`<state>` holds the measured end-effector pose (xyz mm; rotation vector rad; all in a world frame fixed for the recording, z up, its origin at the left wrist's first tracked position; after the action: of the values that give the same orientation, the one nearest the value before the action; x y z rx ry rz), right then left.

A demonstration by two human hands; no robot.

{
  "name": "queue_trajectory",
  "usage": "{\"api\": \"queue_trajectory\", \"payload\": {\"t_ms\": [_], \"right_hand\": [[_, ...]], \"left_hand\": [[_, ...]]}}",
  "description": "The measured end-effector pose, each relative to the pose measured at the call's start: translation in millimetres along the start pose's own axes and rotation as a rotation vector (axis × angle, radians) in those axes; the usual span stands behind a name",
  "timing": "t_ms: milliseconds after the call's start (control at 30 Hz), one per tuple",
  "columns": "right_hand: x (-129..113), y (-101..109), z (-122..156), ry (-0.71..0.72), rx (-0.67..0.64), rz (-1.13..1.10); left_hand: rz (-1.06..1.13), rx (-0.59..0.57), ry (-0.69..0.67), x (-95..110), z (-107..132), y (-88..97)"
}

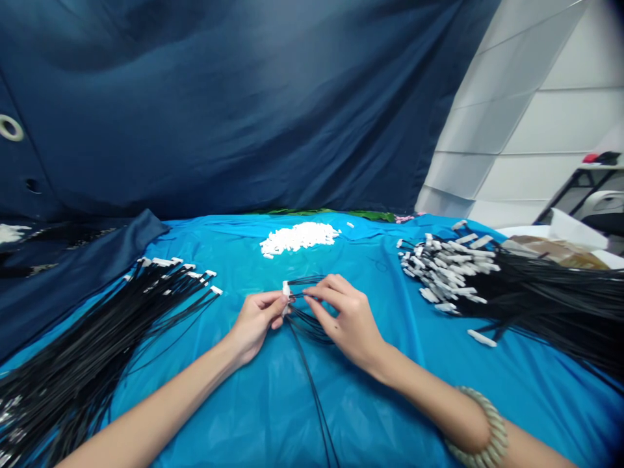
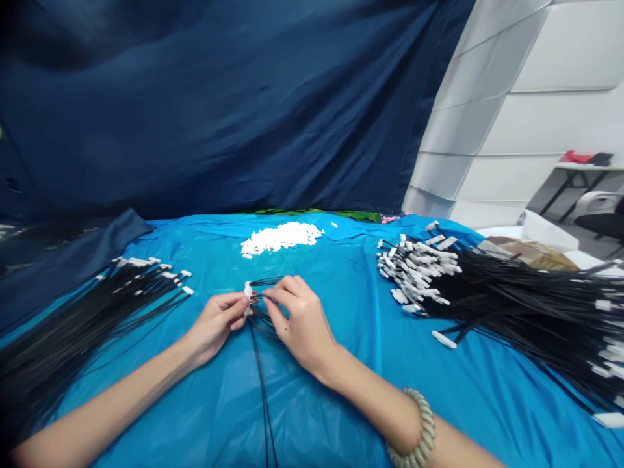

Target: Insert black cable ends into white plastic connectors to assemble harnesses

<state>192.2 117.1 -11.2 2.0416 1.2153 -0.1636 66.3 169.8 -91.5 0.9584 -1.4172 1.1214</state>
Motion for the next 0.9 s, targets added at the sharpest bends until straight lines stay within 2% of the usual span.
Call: {"api": "queue_trajectory", "payload": {"t_ms": [100,200,267,433,533,633,733,833,900], "right_hand": [[-17,0,2,0.203,-0.036,0.116],[-32,-11,11,0.432,-0.145,0.263],[-38,-16,18,0.547,-0.162,0.327],[-43,-21,27,0.681,-0.102,0.362],[-43,-20,28,0.690,-0.089,0.341],[-36,-10,17,0.533,-0.060,0.201],[-16,6,-1,0.203,-0.007,-0.173],[15,22,-10,-0.177,0.149,-0.639],[33,32,-10,-0.348,0.281,-0.826]], "left_hand": [[0.057,0.038,0.010,0,-2,4.2],[0.094,0.048,0.025,0,-3,6.1],[0.108,0.053,0.034,0,-3,6.6],[0.123,0.065,0.056,-1,-3,5.8],[0.124,0.069,0.055,0,-2,5.8],[0.125,0.065,0.046,0,-3,6.5],[0.118,0.080,0.042,-1,-4,8.9],[0.105,0.079,0.050,-3,-5,9.4],[0.100,0.069,0.060,-5,-5,8.2]]}}
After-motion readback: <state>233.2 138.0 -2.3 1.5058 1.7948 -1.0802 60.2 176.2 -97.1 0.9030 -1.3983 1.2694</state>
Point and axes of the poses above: each hand's wrist, its own z-axis away from the middle knuckle, its own y-axis out of the back of the hand, x = y × z, the point moved 8 cm from there along -z, towards the middle knuckle, and after that the axes turned 3 degrees about -z, right-handed, at the moved point
